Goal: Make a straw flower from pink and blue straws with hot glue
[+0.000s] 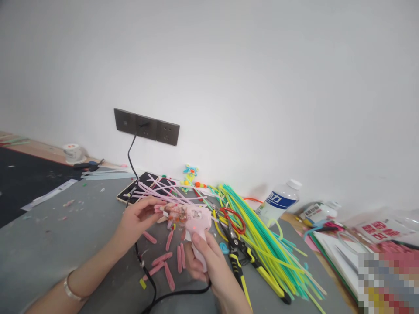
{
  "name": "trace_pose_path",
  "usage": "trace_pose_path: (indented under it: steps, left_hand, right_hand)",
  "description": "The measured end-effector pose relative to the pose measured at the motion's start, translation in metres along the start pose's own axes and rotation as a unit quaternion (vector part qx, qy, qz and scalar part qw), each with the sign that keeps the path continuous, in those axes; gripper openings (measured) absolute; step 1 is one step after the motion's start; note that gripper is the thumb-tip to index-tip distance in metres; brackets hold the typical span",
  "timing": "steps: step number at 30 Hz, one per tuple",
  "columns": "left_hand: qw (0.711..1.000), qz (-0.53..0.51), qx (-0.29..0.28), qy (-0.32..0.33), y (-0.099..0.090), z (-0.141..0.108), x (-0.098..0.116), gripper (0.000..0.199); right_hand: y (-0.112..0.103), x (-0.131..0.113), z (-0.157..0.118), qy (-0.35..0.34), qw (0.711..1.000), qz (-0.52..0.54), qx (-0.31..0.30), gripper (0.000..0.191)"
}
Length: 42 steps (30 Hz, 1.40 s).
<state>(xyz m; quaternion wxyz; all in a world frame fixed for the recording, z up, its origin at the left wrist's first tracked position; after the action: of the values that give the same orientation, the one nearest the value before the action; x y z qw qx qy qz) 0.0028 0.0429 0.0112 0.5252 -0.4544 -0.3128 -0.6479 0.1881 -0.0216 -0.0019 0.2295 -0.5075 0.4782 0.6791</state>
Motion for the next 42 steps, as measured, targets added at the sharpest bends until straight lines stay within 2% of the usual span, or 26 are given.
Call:
trace_pose_path:
  steps: [9,21,32,42]
  left_hand:
    - [1.0,0.005,0.002,0.021,-0.001,0.001,0.0,0.017]
    - [1.0,0.008,0.009,0.019,-0.001,0.001,0.003,0.015]
    - [1.0,-0.005,0.019,0.013,-0.002,0.001,0.007,0.015]
    - [0.999,-0.006,0.035,0.014,-0.006,0.001,0.003,0.012]
  right_hand:
    - [-0.002,0.002,0.0,0.013,1.0,-0.004,-0.023,0.04]
    - [0.003,-0.004,0.0,0.034,0.999,-0.015,-0.02,0.046]
    - [-0.008,0.003,-0.001,0.003,0.999,-0.013,-0.033,0.04]
    - [-0.004,-0.006,-0.002,0.012,0.999,-0.041,-0.017,0.044]
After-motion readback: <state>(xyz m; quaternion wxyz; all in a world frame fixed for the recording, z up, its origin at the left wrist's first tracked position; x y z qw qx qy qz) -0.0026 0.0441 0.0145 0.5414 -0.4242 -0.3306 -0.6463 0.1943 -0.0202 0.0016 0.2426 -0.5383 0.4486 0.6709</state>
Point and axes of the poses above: each hand's wrist, its own z-axis towards the middle knuckle, its own y-axis out of the palm, x = y × z, the point moved 4 cm from there along z, towards the middle knuckle, and after that the axes turned 8 degrees about -x, right-handed, at the moved point
